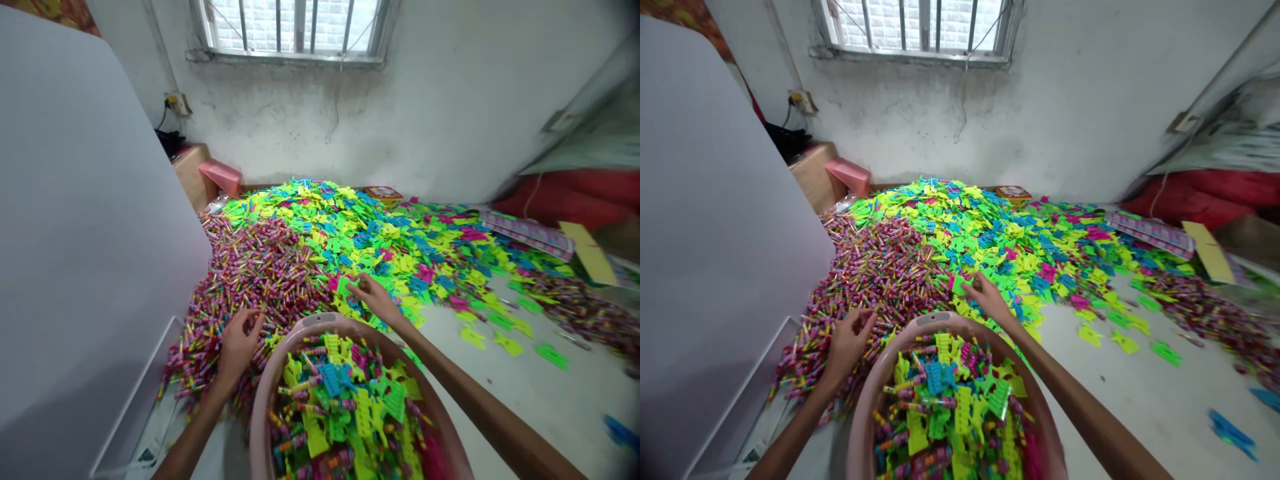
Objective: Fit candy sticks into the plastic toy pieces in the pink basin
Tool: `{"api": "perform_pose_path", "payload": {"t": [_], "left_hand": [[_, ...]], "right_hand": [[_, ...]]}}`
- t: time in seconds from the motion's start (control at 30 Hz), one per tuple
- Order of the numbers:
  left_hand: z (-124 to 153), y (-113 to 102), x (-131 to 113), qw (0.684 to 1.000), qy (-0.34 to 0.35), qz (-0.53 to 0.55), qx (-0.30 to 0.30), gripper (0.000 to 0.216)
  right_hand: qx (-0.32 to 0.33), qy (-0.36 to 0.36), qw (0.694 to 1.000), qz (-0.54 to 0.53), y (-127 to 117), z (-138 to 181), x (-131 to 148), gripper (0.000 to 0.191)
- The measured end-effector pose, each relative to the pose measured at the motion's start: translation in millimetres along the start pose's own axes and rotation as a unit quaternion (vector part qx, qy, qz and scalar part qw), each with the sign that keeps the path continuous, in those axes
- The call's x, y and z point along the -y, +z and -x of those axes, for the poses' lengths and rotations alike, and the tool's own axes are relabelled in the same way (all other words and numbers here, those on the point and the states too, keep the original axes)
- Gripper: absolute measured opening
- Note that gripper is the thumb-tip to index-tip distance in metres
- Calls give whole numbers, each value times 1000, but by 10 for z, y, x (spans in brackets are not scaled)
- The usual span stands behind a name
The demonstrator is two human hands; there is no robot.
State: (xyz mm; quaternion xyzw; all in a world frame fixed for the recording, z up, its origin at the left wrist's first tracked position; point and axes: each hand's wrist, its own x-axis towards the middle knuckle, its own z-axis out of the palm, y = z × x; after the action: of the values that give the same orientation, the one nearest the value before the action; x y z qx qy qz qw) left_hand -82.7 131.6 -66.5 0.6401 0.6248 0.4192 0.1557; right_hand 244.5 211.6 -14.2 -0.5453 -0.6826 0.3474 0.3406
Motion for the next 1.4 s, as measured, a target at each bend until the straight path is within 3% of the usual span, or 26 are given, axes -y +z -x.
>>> {"api": "perform_pose_path", "payload": {"t": [0.2,0.3,0.37,0.57,0.7,0.83,0.97,1.13,1.4], "left_hand": [[114,-98,-831,980,-4,185,78,24],[208,-178,-1123,932,-37,345,105,22],[259,-226,-1213,918,-41,383,98,21],[369,-320,-1284,938,-48,327,108,20],[408,-329,-1304,946,-39,308,90,17],[450,-329,-1317,966,4,247,74,15],[501,-346,-1365,987,72,141,17,12],[519,-372,-1406,981,171,96,-9,18],[580,-376,-1428,973,219,46,-54,26]], "right_hand": [[19,47,985,-162,237,572,602,51],[38,80,973,-212,296,791,804,45],[37,101,970,-220,313,888,912,41],[61,68,984,-155,314,1022,1145,30],[21,14,994,-104,318,1065,1161,26],[-13,-32,998,-48,336,1122,1158,23],[-39,-87,995,2,366,1177,1158,14],[-43,-99,994,20,382,1218,1144,16],[-57,-142,987,54,377,1265,1141,16]]}}
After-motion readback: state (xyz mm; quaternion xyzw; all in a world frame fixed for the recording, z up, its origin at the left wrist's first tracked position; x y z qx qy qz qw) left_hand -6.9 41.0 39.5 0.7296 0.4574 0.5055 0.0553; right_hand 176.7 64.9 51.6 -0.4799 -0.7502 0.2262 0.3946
